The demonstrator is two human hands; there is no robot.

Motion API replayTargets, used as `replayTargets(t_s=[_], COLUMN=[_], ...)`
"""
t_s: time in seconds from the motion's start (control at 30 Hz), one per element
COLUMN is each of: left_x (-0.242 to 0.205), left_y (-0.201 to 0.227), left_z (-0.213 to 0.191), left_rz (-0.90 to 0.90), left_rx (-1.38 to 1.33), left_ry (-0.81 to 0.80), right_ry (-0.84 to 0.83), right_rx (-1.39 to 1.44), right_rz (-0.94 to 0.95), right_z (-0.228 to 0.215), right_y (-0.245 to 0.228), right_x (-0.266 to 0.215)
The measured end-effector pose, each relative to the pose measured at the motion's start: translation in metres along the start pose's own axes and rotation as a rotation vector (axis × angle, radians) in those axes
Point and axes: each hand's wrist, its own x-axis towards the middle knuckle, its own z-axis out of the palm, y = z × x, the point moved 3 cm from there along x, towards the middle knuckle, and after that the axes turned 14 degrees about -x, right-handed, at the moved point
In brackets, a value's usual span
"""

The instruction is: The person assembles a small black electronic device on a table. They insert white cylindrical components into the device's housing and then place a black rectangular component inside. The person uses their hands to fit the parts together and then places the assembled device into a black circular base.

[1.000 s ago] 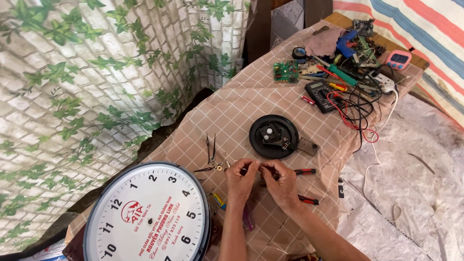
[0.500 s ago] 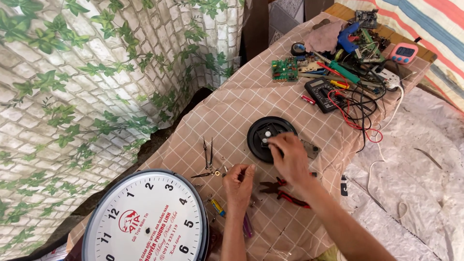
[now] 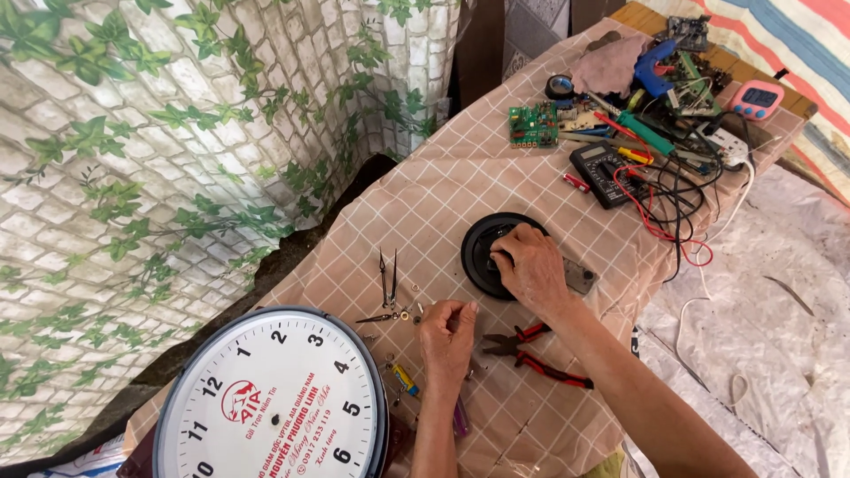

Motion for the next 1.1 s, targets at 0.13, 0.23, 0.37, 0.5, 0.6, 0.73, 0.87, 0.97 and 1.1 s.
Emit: replayTargets(t_s=[0.13,0.23,0.37,0.5,0.6,0.73,0.87,0.97,1.1], left_x=[0.002,0.004,0.001,-0.001,-0.003,-0.001,-0.005,-0.004,-0.004], left_y=[-0.004,-0.006,0.015,0.017,0.022,0.017,0.010,0.003,0.029], left_z=[0.000,0.003,0.002,0.002,0.003,0.009,0.009,0.010,0.015], left_rz=[-0.012,-0.061,-0.167,-0.160,-0.171,-0.180,-0.295,-0.348,-0.285], left_rx=[-0.065,-0.159,-0.330,-0.357,-0.338,-0.437,-0.423,-0.481,-0.408], left_ry=[0.006,0.003,-0.082,-0.146,-0.163,-0.196,-0.213,-0.213,-0.110], right_ry=[0.077,0.058,-0.070,-0.022,0.062,0.090,0.004,-0.065,0.006], right_rx=[0.057,0.212,0.704,0.713,0.738,0.758,0.814,0.895,0.980], right_rz=[-0.010,-0.005,0.060,0.027,0.046,0.084,0.253,0.339,0.330], right_z=[-0.011,-0.025,-0.037,-0.052,-0.034,-0.033,-0.029,-0.024,-0.032], right_y=[-0.006,-0.032,-0.059,-0.067,-0.057,-0.054,-0.050,-0.046,-0.052], right_x=[-0.017,-0.048,-0.081,-0.084,-0.087,-0.085,-0.091,-0.091,-0.090])
